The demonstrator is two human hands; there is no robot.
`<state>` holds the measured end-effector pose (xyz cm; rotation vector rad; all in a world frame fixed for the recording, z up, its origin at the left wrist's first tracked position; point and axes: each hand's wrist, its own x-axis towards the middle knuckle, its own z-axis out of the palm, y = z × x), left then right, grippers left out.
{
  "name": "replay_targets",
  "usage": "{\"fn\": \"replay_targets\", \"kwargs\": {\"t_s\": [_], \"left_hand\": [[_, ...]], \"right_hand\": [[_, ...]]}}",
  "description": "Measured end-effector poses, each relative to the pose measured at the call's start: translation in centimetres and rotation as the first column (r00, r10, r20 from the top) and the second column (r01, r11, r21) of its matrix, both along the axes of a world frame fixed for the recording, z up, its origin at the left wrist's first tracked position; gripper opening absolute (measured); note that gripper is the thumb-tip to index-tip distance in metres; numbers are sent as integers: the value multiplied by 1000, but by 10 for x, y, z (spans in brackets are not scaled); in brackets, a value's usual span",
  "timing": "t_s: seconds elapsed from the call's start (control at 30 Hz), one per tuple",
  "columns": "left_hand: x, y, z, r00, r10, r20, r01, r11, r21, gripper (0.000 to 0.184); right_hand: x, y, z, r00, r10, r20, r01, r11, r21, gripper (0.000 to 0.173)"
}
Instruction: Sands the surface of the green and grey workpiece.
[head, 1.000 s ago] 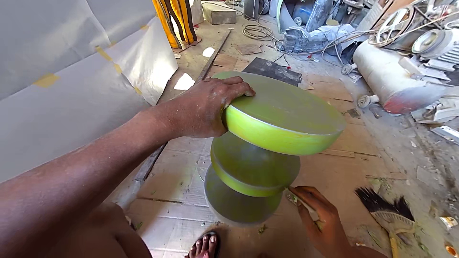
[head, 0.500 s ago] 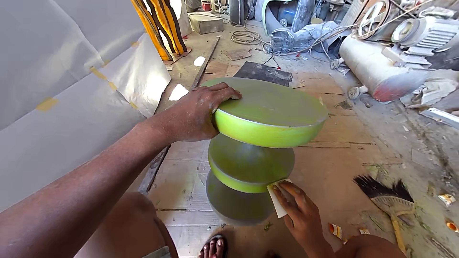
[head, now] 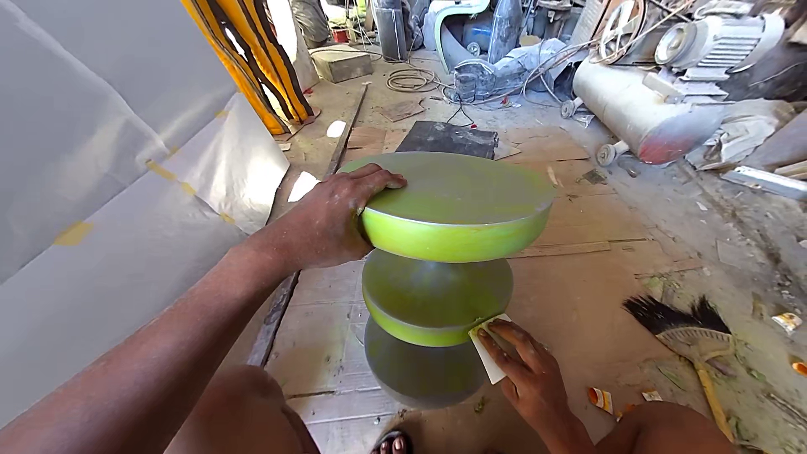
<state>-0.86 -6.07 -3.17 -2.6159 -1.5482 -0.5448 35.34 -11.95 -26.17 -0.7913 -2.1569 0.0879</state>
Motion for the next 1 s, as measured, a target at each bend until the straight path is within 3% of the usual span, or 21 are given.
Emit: {"fn": "replay_targets", "kwargs": {"t_s": [0.27,0.43,0.53,0.7,0.87,1.0], "left_hand": [[-1,-4,-3,1000,3,29,-3,1000,2,83],[1,-15,-7,1000,12,22,-13,1000,17,82],[4,-21,-9,1000,8,8,-8,999,42,81],[5,-25,-10,1000,28,4,-28,999,45,77],[6,-29,-12,999,51,3,-51,998,44,76],[4,-28,-15,999,45,-1,-45,997,61,76]], "right_hand": [[4,1,-4,997,26,69,-26,1000,-10,45],[30,18,11,965,90,-246,-163,941,-297,34],[39,37,32,951,98,-294,-213,896,-390,33],[30,67,69,959,282,12,-251,869,-426,34],[3,74,95,845,375,381,-242,904,-353,36],[5,87,103,860,374,348,-258,905,-337,35]]}}
